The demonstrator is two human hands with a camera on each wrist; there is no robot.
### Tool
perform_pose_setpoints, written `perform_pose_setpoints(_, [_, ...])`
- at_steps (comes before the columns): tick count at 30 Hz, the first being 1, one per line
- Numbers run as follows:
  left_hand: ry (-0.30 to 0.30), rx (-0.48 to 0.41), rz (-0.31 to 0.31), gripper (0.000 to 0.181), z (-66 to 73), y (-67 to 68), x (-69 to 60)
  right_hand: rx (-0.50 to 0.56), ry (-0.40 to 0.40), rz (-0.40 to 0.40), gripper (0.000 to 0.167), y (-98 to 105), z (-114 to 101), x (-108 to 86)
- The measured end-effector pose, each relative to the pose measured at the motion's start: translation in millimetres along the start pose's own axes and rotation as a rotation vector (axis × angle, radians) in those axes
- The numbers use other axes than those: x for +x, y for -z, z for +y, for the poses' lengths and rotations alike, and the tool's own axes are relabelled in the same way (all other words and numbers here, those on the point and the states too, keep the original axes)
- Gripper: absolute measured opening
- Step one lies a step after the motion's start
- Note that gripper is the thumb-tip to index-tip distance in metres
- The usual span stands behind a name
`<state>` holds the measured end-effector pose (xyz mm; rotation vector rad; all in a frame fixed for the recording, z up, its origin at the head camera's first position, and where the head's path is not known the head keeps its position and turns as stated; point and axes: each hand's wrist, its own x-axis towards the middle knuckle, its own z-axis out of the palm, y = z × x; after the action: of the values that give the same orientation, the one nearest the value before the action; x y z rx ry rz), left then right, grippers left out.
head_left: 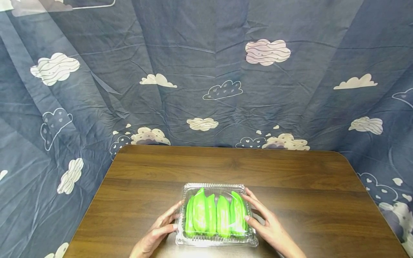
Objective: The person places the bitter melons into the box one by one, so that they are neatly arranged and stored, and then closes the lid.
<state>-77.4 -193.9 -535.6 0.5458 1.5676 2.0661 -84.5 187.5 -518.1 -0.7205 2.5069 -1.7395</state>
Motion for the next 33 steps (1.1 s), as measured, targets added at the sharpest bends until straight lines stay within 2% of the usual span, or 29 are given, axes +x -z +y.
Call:
perform_pose_setpoints(4, [0.057, -0.004, -0.04, 0.08, 3.7, 2.8, -2.0, 0.003, 0.003, 0.004, 0.06, -1, 0, -0.9])
perform_pose_setpoints(11, [0.167, 0.08, 0.013, 0.097, 9.9, 1.6, -2.3, -0.022, 0.026, 0.02, 0.06, -3, -2, -3.0])
perform_pose_setpoints(14, [0.17, 0.113, 0.019, 0.103, 9.1, -0.7, -0.2, -0.022, 0.029, 0.024, 0.061, -3, -2, -3.5])
perform_pose_setpoints(17, [0.146, 0.129, 0.01, 0.109, 6.8, -3.0, 1.0, 0.022, 0.02, 0.015, 0.061, -2, -1, -2.6])
perform_pose_setpoints(24, [0.135, 0.224, 0.076, 0.107, 5.3, -6.6, -2.6, 0.084, -0.011, -0.01, 0.061, -1, -1, -0.8])
perform_pose_setpoints(27, [0.108, 0.19, 0.057, 0.101, 5.7, -8.0, -4.3, 0.094, -0.025, 0.007, 0.064, -2, -3, -1.5])
perform_pose_setpoints(33, [0.052, -0.006, -0.036, 0.098, 3.6, -8.8, -4.4, 0.198, -0.15, 0.053, 0.074, -6, -5, -6.5])
